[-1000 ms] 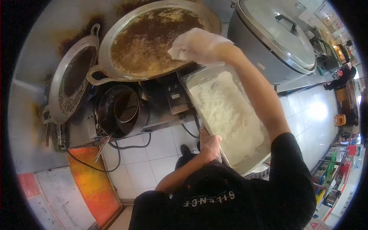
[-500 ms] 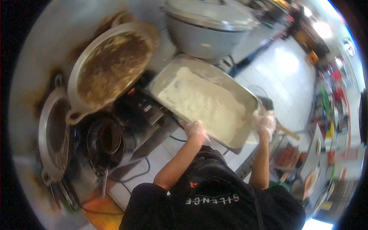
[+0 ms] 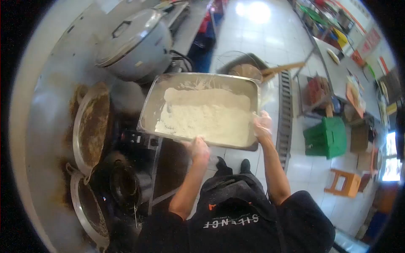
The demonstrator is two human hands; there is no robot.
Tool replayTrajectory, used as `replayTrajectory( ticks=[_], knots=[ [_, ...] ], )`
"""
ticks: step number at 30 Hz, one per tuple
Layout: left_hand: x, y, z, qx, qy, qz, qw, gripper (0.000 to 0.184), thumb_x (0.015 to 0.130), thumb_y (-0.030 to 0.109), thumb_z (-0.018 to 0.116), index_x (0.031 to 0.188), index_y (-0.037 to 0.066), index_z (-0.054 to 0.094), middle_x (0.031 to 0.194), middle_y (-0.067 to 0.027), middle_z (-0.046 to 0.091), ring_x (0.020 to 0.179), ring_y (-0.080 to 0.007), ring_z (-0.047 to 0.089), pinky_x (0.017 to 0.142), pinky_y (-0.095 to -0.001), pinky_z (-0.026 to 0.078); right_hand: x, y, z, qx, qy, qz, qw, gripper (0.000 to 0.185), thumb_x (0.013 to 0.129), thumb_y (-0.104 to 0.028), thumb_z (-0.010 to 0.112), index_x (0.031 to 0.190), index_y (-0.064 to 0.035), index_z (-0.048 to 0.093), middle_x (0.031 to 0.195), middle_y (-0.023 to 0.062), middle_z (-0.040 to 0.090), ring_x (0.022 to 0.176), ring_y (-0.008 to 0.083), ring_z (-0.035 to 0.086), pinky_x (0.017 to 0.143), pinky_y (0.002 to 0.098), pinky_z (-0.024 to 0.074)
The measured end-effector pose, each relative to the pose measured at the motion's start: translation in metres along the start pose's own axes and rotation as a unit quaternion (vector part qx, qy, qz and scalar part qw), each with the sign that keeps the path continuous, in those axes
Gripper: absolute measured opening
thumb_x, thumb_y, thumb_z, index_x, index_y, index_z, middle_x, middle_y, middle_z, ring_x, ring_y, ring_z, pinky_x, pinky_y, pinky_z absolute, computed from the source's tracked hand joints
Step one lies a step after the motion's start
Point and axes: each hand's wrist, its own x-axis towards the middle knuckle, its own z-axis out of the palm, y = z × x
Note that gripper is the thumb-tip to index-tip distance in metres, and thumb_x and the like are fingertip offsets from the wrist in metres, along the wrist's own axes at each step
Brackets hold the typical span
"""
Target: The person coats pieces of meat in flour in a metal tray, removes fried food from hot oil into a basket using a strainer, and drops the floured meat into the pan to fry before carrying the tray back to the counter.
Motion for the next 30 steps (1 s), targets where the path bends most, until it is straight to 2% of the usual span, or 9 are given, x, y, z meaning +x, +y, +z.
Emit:
replayTrajectory(
  ticks=[4, 6, 7, 11, 17, 23, 27, 29, 30],
  knots=[
    [-0.077, -0.081, -0.001, 0.223, -0.03, 0.154, 0.962, 0.056, 0.09, 0.024, 0.055, 0.136, -0.001, 0.034, 0.106, -0.015, 0.056, 0.088, -0.0217, 0.055, 0.08, -0.0349, 0.048, -0.08, 0.08, -0.103, -0.038, 0.164, 0.002, 0.986, 0.017, 0.086, -0.015, 0.062, 0.095, -0.0005, 0.06, 0.076, 0.0184, 0.06, 0.07, 0.0273, 0.06, 0.064, 0.0367, 0.0493],
    [-0.151, -0.09, 0.011, 0.143, -0.16, 0.048, 0.976, 0.065, 0.083, 0.009, 0.057, 0.14, -0.003, 0.028, 0.117, -0.0201, 0.051, 0.096, -0.027, 0.057, 0.086, -0.0392, 0.048, -0.138, 0.076, -0.175, -0.114, 0.241, 0.032, 0.963, 0.013, 0.087, -0.013, 0.062, 0.094, -0.0025, 0.061, 0.068, 0.0152, 0.058, 0.063, 0.0231, 0.058, 0.058, 0.0336, 0.0478],
    [-0.177, -0.103, 0.019, 0.139, -0.211, 0.017, 0.967, 0.071, 0.08, 0.001, 0.058, 0.142, -0.004, 0.025, 0.122, -0.0226, 0.049, 0.1, -0.0297, 0.057, 0.09, -0.0413, 0.048, -0.162, 0.083, -0.209, -0.114, 0.212, 0.087, 0.967, 0.018, 0.089, -0.019, 0.06, 0.097, -0.0027, 0.06, 0.08, 0.0179, 0.062, 0.076, 0.0279, 0.062, 0.066, 0.0365, 0.0507],
    [-0.26, -0.199, 0.053, 0.156, -0.323, -0.041, 0.932, 0.086, 0.077, -0.004, 0.057, 0.152, 0.002, 0.016, 0.128, -0.023, 0.049, 0.107, -0.0309, 0.056, 0.09, -0.041, 0.049, -0.261, 0.086, -0.327, 0.014, 0.305, 0.33, 0.893, 0.022, 0.09, -0.023, 0.059, 0.102, -0.0047, 0.06, 0.096, 0.0221, 0.066, 0.091, 0.0346, 0.066, 0.077, 0.0422, 0.0526],
    [-0.363, -0.329, 0.127, 0.309, -0.428, 0.003, 0.849, 0.085, 0.076, -0.007, 0.055, 0.153, 0.005, 0.02, 0.123, -0.0191, 0.053, 0.102, -0.0286, 0.058, 0.087, -0.0404, 0.05, -0.341, 0.178, -0.467, 0.053, 0.408, 0.442, 0.797, 0.029, 0.088, -0.028, 0.059, 0.105, -0.0042, 0.06, 0.107, 0.0226, 0.066, 0.098, 0.0382, 0.064, 0.088, 0.0452, 0.0496],
    [-0.501, -0.431, 0.218, 0.369, -0.529, 0.043, 0.763, 0.076, 0.081, -0.004, 0.052, 0.151, 0.004, 0.023, 0.121, -0.0165, 0.054, 0.1, -0.0257, 0.057, 0.086, -0.0384, 0.05, -0.364, 0.284, -0.578, -0.006, 0.423, 0.464, 0.778, 0.03, 0.086, -0.024, 0.058, 0.102, 0.0006, 0.059, 0.107, 0.0248, 0.065, 0.099, 0.0409, 0.063, 0.087, 0.0444, 0.0498],
    [-0.634, -0.497, 0.292, 0.399, -0.561, 0.042, 0.724, 0.061, 0.083, -0.003, 0.048, 0.142, 0.002, 0.035, 0.111, -0.0132, 0.055, 0.092, -0.0208, 0.056, 0.079, -0.0352, 0.049, -0.347, 0.377, -0.667, 0.008, 0.556, 0.461, 0.692, 0.027, 0.084, -0.023, 0.059, 0.098, 0.0011, 0.058, 0.093, 0.0225, 0.065, 0.091, 0.0362, 0.065, 0.079, 0.0438, 0.0503],
    [-0.607, -0.606, 0.362, 0.475, -0.68, 0.259, 0.496, 0.039, 0.084, 0.002, 0.051, 0.122, 0.001, 0.052, 0.096, -0.011, 0.058, 0.084, -0.0211, 0.056, 0.076, -0.0335, 0.047, -0.344, 0.393, -0.732, -0.057, 0.595, 0.436, 0.673, 0.023, 0.085, -0.02, 0.059, 0.094, 0.0001, 0.058, 0.083, 0.018, 0.063, 0.081, 0.0306, 0.065, 0.07, 0.0419, 0.0501],
    [-0.637, -0.621, 0.372, 0.502, -0.698, 0.219, 0.462, 0.031, 0.083, 0.007, 0.055, 0.113, 0.002, 0.055, 0.09, -0.0119, 0.06, 0.083, -0.0249, 0.057, 0.078, -0.0368, 0.046, -0.346, 0.399, -0.753, -0.078, 0.629, 0.414, 0.654, 0.018, 0.085, -0.018, 0.059, 0.093, -0.0013, 0.058, 0.078, 0.014, 0.063, 0.076, 0.0261, 0.064, 0.064, 0.0399, 0.0499]
  ],
)
